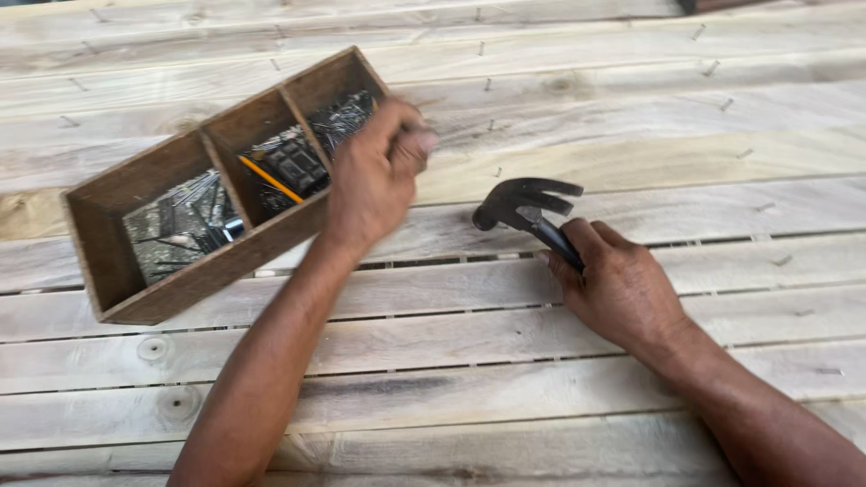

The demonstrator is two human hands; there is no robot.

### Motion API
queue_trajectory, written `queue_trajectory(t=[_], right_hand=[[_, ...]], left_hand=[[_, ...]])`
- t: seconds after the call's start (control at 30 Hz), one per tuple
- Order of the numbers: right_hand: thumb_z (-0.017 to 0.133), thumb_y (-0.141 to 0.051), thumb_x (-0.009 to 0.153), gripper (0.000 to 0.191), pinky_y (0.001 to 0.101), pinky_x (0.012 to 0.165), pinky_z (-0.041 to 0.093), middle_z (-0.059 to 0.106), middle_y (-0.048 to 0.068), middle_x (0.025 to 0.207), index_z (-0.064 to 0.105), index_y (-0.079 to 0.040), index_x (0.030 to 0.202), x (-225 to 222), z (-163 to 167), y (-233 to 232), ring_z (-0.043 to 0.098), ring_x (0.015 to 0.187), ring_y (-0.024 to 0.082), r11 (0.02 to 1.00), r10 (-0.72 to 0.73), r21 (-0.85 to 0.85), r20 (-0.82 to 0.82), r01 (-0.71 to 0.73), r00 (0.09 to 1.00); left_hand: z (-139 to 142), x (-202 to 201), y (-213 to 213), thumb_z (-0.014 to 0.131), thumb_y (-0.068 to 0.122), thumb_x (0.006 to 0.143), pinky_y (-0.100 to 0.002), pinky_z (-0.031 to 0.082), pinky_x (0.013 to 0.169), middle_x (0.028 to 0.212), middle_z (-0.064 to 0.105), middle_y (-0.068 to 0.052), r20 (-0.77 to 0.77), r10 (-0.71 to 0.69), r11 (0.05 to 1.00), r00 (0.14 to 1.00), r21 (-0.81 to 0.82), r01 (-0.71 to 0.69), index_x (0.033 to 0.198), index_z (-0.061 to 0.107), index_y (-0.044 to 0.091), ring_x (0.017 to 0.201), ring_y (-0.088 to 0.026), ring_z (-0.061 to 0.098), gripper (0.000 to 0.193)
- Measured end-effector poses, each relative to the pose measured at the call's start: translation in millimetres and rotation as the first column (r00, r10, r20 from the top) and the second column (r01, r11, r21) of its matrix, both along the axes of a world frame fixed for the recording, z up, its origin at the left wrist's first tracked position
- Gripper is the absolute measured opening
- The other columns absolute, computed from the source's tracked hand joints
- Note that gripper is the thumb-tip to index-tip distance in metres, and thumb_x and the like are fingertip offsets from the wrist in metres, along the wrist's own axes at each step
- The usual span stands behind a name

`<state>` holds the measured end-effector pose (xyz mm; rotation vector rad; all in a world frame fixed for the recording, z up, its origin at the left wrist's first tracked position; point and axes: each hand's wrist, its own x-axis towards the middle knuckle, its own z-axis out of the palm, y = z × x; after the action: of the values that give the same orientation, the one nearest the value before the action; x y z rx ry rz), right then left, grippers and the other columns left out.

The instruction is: The person takes nails from a wooden compartment box and hammers them into wooden planks laid on a work table, driving a series of nails across the boards. They briefly carry and position a long plank on the table before resuming hammering.

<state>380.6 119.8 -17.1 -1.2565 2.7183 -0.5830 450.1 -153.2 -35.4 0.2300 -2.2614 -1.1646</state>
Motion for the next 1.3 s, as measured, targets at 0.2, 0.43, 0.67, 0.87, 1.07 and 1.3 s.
queue_trajectory(t=[0.2, 0.43, 0.67, 0.87, 1.07, 1.3], right_hand=[[0.073, -0.028, 0.093, 0.028, 0.0442, 0.045, 0.052, 0.064, 0.009, 0.067, 0.061, -0.004, 0.085, 18, 23, 39, 0.067, 0.05, 0.026, 0.985, -0.157, 0.086, 0.049, 0.153, 0.986], [0.072, -0.028, 0.092, 0.027, 0.0397, 0.04, 0.052, 0.063, 0.008, 0.065, 0.063, -0.003, 0.087, 29, 11, 65, 0.065, 0.047, 0.021, 0.988, -0.143, 0.069, 0.052, 0.14, 0.988], [0.073, -0.031, 0.093, 0.028, 0.0351, 0.035, 0.05, 0.063, 0.006, 0.066, 0.066, -0.004, 0.091, 31, 6, 71, 0.063, 0.044, 0.017, 0.972, -0.196, 0.139, 0.054, 0.187, 0.979], [0.074, -0.03, 0.094, 0.029, 0.034, 0.035, 0.048, 0.063, 0.006, 0.067, 0.066, -0.003, 0.089, 32, 4, 78, 0.062, 0.044, 0.016, 0.985, -0.166, 0.05, 0.01, 0.165, 0.986], [0.074, -0.027, 0.096, 0.027, 0.0328, 0.033, 0.047, 0.064, 0.007, 0.068, 0.066, -0.002, 0.088, 34, -1, 81, 0.063, 0.045, 0.016, 0.993, -0.11, 0.03, -0.017, 0.11, 0.994], [0.072, -0.023, 0.099, 0.025, 0.0318, 0.034, 0.047, 0.063, 0.007, 0.068, 0.066, -0.002, 0.088, 38, 1, 82, 0.062, 0.047, 0.015, 0.995, -0.091, -0.033, -0.057, 0.09, 0.994]], left_hand=[[-41, 13, 84, 0.065, 0.01, 0.103, -0.026, 0.056, 0.069, 0.086, 0.07, -0.005, 0.147, -0.291, 0.869, 0.945, 0.455, 0.197, 0.106, 0.064, 0.001, 0.08, -0.011, 0.065, 0.009], [-61, 26, 104, 0.061, 0.002, 0.099, -0.027, 0.062, 0.085, 0.105, 0.078, -0.006, 0.184, -0.327, 0.85, 0.927, 0.485, 0.204, 0.124, 0.07, 0.004, 0.095, -0.012, 0.074, 0.026], [-56, 36, 116, 0.063, 0.002, 0.098, -0.026, 0.063, 0.087, 0.102, 0.078, -0.005, 0.117, -0.251, 0.926, 0.961, 0.319, 0.203, 0.107, 0.07, 0.004, 0.098, -0.011, 0.076, 0.011], [-57, 39, 118, 0.073, 0.004, 0.091, -0.036, 0.052, 0.097, 0.108, 0.075, -0.003, 0.152, -0.228, 0.972, 0.962, 0.091, 0.216, 0.097, 0.074, 0.005, 0.111, -0.021, 0.063, 0.006], [-66, 35, 123, 0.075, 0.004, 0.088, -0.037, 0.05, 0.099, 0.107, 0.075, -0.003, 0.219, -0.202, 0.979, 0.955, 0.035, 0.199, 0.094, 0.077, 0.005, 0.11, -0.022, 0.062, 0.006], [-70, 35, 122, 0.076, 0.004, 0.087, -0.037, 0.049, 0.098, 0.105, 0.074, -0.003, 0.215, -0.204, 0.978, 0.955, 0.011, 0.207, 0.093, 0.076, 0.003, 0.108, -0.023, 0.061, 0.007]])
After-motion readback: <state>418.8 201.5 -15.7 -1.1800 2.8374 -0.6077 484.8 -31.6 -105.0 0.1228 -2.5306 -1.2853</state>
